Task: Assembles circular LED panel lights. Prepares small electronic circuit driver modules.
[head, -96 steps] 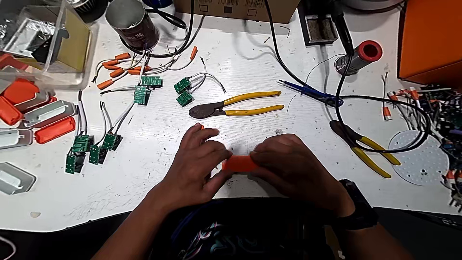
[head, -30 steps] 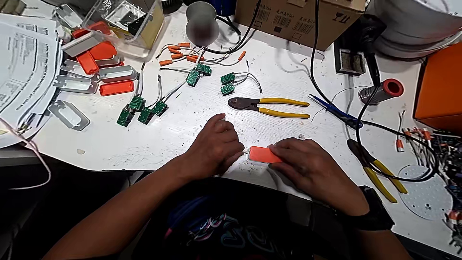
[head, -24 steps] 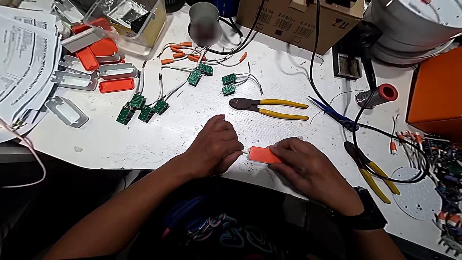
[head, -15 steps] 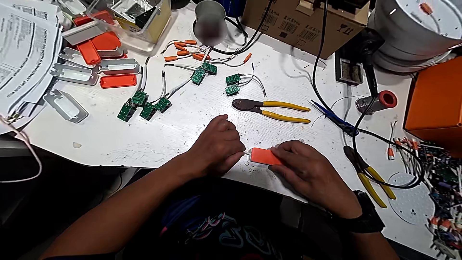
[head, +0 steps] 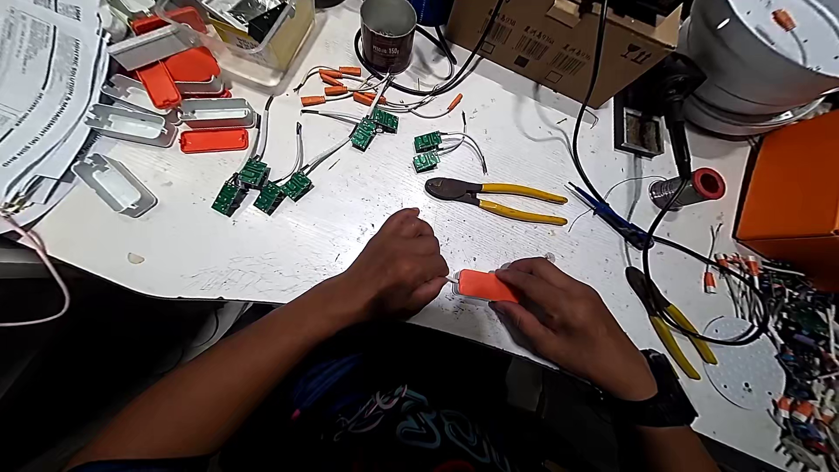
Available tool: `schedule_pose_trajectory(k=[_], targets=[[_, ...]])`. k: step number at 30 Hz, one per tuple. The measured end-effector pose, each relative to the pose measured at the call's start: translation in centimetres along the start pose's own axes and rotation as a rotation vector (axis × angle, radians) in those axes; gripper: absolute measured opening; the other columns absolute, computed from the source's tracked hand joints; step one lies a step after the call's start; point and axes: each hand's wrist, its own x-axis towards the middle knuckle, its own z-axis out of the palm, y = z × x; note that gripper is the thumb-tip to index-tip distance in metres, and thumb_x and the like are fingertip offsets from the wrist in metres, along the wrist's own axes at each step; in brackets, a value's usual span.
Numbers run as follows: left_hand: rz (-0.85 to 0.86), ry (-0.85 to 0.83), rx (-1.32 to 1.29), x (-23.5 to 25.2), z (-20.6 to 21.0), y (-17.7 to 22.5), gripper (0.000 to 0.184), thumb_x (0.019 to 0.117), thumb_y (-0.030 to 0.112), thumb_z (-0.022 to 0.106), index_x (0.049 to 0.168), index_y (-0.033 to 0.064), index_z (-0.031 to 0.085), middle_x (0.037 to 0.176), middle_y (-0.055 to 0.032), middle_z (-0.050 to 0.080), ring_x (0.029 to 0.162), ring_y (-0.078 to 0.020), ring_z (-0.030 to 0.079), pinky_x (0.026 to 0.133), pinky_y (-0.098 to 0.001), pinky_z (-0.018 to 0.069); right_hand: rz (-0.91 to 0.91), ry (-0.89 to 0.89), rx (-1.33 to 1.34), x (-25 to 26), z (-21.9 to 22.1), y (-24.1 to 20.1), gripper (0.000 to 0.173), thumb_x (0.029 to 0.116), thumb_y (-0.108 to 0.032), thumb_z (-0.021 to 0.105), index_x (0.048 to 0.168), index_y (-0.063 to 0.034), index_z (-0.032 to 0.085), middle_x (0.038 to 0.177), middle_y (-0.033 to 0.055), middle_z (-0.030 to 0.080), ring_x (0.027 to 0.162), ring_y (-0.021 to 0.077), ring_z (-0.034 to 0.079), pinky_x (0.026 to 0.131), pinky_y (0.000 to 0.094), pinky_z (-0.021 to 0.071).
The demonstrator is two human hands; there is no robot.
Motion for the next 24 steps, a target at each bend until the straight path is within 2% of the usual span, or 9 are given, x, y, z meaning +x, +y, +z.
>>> schedule_pose_trajectory(k=[8,15,24], targets=[[-0.002,-0.010,0.005,0.00,0.00,0.04,0.024,0.0983,0.021,0.058,0.085,0.0146,0.077,0.078,0.0023,0.067,0.094,-0.0166,0.065,0.114,-0.0515,0.0368,0.019,0.004,0.036,-0.34,-0.19,0.13,0.035,0.1018,-0.035,0.062,0.123,-0.0088,0.072,0.112,0.0095,0.069,0.093,0.0135,0.067,0.078,0.0295,0.0583],[-0.008,-0.012,-0.008,-0.03,-0.10,0.12,0.022,0.0977,0.022,0.060,0.085,0.0141,0.076,0.079,0.0023,0.067,0.094,-0.0168,0.064,0.115,-0.0514,0.0362,0.083,0.051,0.272,-0.58,-0.51,0.33,0.035,0.0981,-0.029,0.070,0.123,-0.0045,0.072,0.114,0.0071,0.068,0.100,0.0098,0.068,0.087,0.0263,0.0607],[-0.021,-0.038,-0.017,-0.03,-0.44,0.36,0.020,0.0970,0.021,0.062,0.088,0.0133,0.077,0.083,0.0015,0.068,0.098,-0.0178,0.065,0.114,-0.0535,0.0380,0.226,0.113,0.534,-0.94,-0.49,0.74,0.034,0.0973,-0.022,0.071,0.125,-0.0030,0.070,0.117,0.0064,0.067,0.096,0.0127,0.070,0.084,0.0279,0.0632]])
